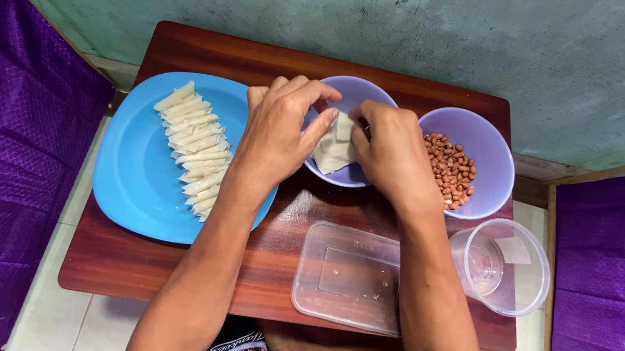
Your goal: Manually wrapping individual peanuts in small square dough wrappers to prepare snacks.
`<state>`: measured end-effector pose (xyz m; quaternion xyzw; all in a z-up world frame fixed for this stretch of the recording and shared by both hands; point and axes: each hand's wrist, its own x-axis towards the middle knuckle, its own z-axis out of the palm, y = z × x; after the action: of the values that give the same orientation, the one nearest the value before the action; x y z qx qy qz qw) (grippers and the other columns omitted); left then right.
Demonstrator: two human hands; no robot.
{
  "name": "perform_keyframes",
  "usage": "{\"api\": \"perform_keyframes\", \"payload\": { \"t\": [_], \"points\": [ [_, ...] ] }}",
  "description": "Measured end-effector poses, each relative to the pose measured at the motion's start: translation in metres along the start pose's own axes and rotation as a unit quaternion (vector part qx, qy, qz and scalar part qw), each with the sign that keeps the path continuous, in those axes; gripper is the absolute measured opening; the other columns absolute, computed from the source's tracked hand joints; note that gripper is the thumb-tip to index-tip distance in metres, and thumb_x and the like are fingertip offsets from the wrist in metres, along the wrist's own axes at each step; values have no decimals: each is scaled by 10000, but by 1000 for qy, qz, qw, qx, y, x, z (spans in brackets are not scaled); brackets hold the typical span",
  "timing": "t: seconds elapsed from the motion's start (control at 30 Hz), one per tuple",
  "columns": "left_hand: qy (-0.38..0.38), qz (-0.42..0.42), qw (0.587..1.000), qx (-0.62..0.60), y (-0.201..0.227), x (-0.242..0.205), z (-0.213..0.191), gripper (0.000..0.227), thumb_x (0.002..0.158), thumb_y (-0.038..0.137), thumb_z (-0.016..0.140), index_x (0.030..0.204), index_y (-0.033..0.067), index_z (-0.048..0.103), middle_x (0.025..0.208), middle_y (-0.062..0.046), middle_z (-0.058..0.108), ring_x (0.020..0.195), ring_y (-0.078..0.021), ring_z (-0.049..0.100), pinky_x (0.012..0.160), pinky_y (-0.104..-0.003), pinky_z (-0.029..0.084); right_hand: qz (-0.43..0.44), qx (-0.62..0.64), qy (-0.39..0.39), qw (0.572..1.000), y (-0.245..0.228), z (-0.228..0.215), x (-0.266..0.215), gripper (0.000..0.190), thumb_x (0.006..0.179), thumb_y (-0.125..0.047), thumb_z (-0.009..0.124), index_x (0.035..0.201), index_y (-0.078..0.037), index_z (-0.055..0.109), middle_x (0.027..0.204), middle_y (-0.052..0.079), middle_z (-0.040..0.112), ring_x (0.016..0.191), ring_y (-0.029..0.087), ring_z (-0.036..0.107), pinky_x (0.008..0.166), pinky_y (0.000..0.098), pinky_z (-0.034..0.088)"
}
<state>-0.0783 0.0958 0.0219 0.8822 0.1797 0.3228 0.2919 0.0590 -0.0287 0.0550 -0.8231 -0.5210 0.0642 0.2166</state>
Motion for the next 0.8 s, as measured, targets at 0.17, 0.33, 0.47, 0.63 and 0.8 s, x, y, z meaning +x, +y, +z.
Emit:
{"api": "perform_keyframes", "payload": {
  "t": [0.17, 0.33, 0.47, 0.63, 0.8],
  "points": [
    [-19, -9, 1000, 22, -7, -1, 6, 170, 1000, 274, 634, 1146, 215, 697, 921, 16, 655, 951, -205, 582, 906, -404, 354, -1, 109, 81, 991, 5, -9, -8, 205, 902, -94, 688, 1093, -67, 757, 874, 163, 752, 836, 323, 738, 744, 442, 588],
    [-38, -17, 998, 39, -3, 0, 9, 349, 1023, 348, 604, 1310, 152, 637, 1023, -35, 698, 1001, -236, 594, 925, -435, 339, 71, 319, 101, 940, 9, -5, -11, 272, 889, -64, 678, 1155, -59, 736, 826, 123, 712, 692, 147, 720, 678, 328, 638],
    [-52, -30, 997, -44, 5, -1, 6, 560, 971, 370, 679, 1444, 113, 525, 1111, -85, 740, 1040, -272, 634, 950, -463, 330, 74, 468, 101, 875, 8, -6, -12, 333, 906, -9, 674, 1238, 16, 683, 911, 139, 689, 788, 133, 698, 728, 322, 682],
    [-12, -29, 994, -102, 4, 0, 2, 507, 963, 256, 712, 1431, 183, 534, 918, -7, 751, 884, -188, 676, 941, -393, 335, 101, 501, 141, 848, 5, -7, -10, 320, 904, -25, 678, 1220, 23, 680, 951, 148, 697, 792, 155, 696, 693, 368, 710],
    [58, 6, 986, -156, 13, -1, -16, 418, 942, 100, 647, 1354, 164, 628, 922, -89, 744, 864, -242, 711, 877, -371, 498, 41, 360, 235, 902, 7, -3, -14, 256, 934, -9, 648, 1181, 23, 710, 892, 164, 691, 734, 174, 715, 643, 304, 684]
  ]
}}
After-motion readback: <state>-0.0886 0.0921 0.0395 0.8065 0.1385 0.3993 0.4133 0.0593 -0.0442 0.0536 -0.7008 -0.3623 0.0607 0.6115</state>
